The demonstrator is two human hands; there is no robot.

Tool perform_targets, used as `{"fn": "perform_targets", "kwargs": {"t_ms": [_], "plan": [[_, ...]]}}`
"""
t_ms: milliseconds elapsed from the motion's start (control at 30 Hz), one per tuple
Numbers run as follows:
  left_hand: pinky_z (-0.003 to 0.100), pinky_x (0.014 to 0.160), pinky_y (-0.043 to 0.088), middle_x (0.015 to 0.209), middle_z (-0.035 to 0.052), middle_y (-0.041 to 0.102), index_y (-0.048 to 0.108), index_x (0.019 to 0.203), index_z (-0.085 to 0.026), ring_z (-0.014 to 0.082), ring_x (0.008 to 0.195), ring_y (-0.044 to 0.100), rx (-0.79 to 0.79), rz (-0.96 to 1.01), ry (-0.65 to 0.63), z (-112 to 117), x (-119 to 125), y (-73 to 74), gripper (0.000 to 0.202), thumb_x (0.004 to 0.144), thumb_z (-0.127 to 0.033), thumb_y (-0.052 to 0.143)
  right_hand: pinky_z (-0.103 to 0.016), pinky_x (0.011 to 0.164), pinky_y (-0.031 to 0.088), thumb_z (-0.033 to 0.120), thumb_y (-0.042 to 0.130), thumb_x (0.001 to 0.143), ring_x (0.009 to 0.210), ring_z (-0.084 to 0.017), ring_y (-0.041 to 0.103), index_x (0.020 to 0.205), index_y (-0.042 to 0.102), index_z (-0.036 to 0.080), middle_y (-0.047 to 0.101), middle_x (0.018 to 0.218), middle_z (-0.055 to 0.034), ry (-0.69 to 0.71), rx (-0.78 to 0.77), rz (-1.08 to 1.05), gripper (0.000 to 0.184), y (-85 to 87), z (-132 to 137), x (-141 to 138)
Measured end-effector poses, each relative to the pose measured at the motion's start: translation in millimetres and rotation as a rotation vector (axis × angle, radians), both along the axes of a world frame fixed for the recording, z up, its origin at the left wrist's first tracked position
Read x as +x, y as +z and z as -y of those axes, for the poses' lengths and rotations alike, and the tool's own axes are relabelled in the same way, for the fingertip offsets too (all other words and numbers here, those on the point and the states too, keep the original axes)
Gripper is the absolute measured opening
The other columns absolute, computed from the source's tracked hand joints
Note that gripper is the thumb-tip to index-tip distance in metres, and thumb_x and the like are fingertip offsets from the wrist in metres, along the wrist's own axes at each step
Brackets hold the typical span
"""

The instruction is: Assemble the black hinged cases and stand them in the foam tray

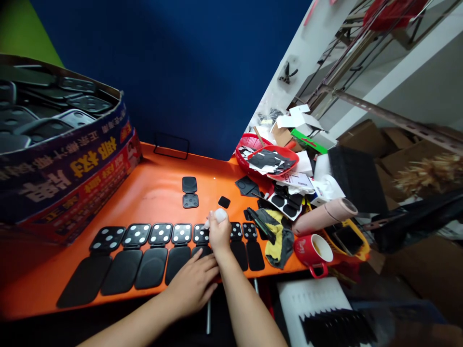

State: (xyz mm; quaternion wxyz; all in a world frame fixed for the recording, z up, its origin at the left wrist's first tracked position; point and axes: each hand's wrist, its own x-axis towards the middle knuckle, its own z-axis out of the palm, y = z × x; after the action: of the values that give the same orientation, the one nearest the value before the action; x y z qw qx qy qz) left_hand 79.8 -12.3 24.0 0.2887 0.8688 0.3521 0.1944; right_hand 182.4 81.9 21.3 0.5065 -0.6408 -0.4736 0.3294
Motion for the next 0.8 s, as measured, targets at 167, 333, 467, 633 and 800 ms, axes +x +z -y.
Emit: {"fn": "perform_targets", "kwargs": {"t_ms": [167, 333, 467, 633, 800], "plan": [[0.053, 0.110, 0.019, 0.131, 0.0061, 0.053, 0.048, 0.127, -0.025, 0.0241, 0.127, 0.040, -0.026, 0.002, -0.003, -1.7, 0.6, 1.4, 0.046, 0.082, -0.029, 0.054, -0.025, 0.051, 0.046, 0.048, 0.056, 0.079, 0.052, -0.015, 0.060, 0.077, 0.058, 0.017, 0.067, 0.061, -0.0036, -0.015, 0.013, 0.032, 0.032, -2.1, -2.6, 1.4], [0.052, 0.107, 0.028, 0.132, 0.0069, 0.053, 0.051, 0.125, -0.024, 0.0257, 0.123, 0.045, -0.025, 0.024, 0.034, -4.3, -10.3, 10.1, 0.045, 0.080, -0.026, 0.056, -0.022, 0.039, 0.039, 0.053, 0.055, 0.078, 0.040, -0.011, 0.051, 0.074, 0.059, 0.015, 0.064, 0.057, -0.0021, -0.067, -0.056, -0.191, 0.038, 7.6, -0.8, 1.7], [0.049, 0.105, 0.035, 0.123, 0.0060, 0.060, 0.058, 0.118, -0.021, 0.0234, 0.114, 0.055, 0.062, 0.015, 0.138, 1.1, -37.0, 13.1, 0.035, 0.084, -0.023, 0.049, -0.021, 0.037, 0.039, 0.055, 0.056, 0.076, 0.039, -0.010, 0.049, 0.072, 0.058, 0.015, 0.061, 0.055, -0.0010, 0.055, -0.109, -0.328, 0.040, 14.5, 7.2, -15.9], [0.047, 0.100, 0.042, 0.118, 0.0054, 0.064, 0.062, 0.112, -0.021, 0.0234, 0.109, 0.059, 0.135, -0.017, 0.240, 11.5, -64.3, -0.8, 0.032, 0.084, -0.020, 0.049, -0.023, 0.042, 0.042, 0.052, 0.056, 0.078, 0.045, -0.012, 0.053, 0.075, 0.054, 0.016, 0.062, 0.061, -0.0024, 0.126, -0.056, -0.084, 0.036, 9.6, 16.3, -36.9], [0.041, 0.099, 0.045, 0.115, 0.0037, 0.066, 0.064, 0.110, -0.022, 0.0207, 0.106, 0.060, 0.166, 0.019, 0.285, 14.8, -66.6, -12.6, 0.029, 0.085, -0.021, 0.048, -0.025, 0.052, 0.043, 0.048, 0.052, 0.082, 0.055, -0.016, 0.057, 0.073, 0.055, 0.017, 0.063, 0.062, -0.0039, 0.140, 0.034, 0.254, 0.032, 4.2, 17.7, -40.5]]}}
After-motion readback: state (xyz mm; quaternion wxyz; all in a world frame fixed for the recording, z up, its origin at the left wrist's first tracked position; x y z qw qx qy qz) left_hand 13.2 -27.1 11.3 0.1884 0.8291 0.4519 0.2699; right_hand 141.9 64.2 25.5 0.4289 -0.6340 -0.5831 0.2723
